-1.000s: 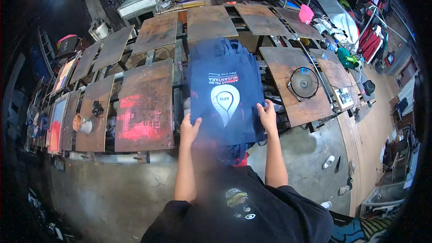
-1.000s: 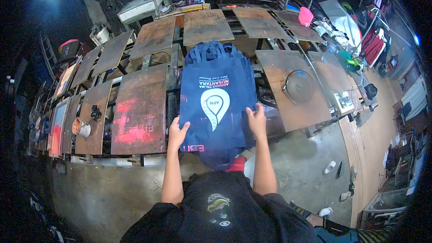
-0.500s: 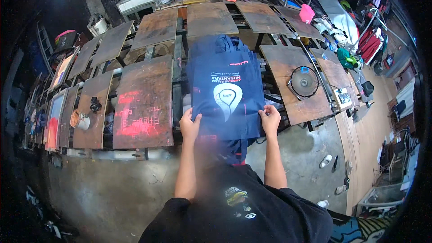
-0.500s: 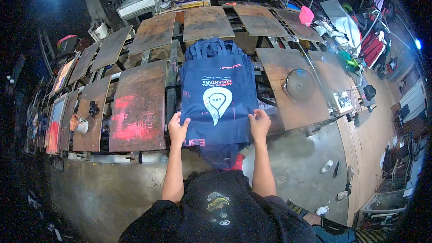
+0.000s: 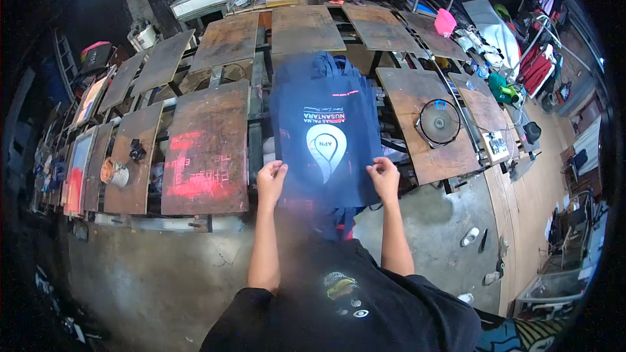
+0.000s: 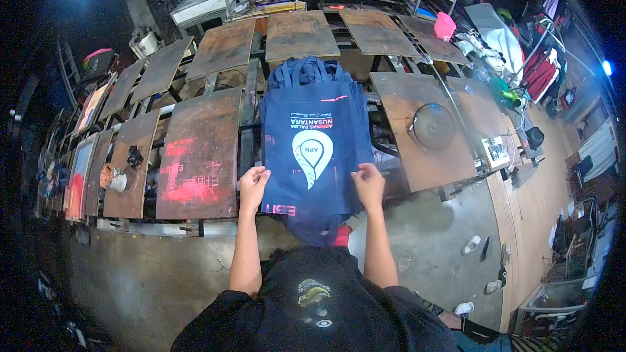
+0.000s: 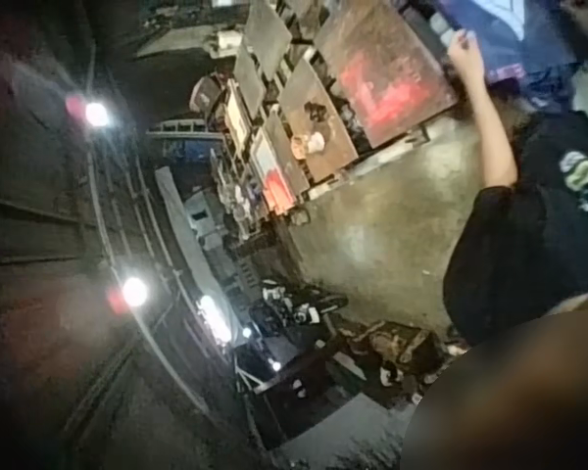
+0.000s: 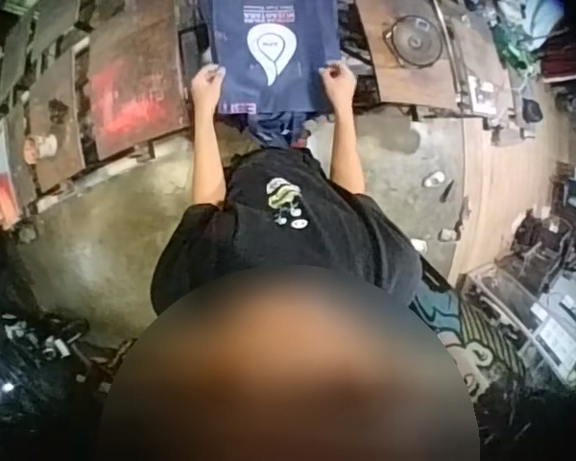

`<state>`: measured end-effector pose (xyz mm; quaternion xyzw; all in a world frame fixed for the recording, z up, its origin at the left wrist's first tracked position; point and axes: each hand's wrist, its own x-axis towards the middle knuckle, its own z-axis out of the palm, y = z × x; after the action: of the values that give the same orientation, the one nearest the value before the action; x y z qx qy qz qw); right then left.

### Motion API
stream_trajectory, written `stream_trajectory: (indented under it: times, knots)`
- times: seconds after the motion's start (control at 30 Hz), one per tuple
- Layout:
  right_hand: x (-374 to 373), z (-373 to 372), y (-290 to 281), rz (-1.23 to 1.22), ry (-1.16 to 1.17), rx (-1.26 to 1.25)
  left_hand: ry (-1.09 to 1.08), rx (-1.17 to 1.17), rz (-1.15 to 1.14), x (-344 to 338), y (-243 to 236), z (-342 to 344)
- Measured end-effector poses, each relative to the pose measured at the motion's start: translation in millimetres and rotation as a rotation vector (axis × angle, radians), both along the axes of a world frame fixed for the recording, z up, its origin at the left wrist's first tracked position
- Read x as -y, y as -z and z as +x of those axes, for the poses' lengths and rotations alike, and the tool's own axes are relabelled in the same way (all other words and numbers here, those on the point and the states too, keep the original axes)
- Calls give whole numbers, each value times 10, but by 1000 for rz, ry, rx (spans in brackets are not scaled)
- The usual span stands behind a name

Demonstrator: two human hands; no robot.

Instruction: Performing screen printing on a dark blue t-shirt.

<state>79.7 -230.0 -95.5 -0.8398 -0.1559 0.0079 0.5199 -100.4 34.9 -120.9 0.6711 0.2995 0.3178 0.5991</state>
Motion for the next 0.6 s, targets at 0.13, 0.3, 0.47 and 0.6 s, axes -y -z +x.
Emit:
stream_trajectory:
  times: [0.13, 0.3, 0.47, 0.6]
  knots:
    - [-180, -199, -137, -106, -80, 20, 130, -1, -20, 183, -175, 91]
    - [-487, -593, -319, 33, -267, 131, 236, -44, 122, 473, -267, 161]
    - [-612, -803, -363, 204, -383, -207, 356, -20, -18, 719, -418, 160]
    - [-575, -767, -207, 355, -353, -355, 410, 24, -286, 760, -454, 131]
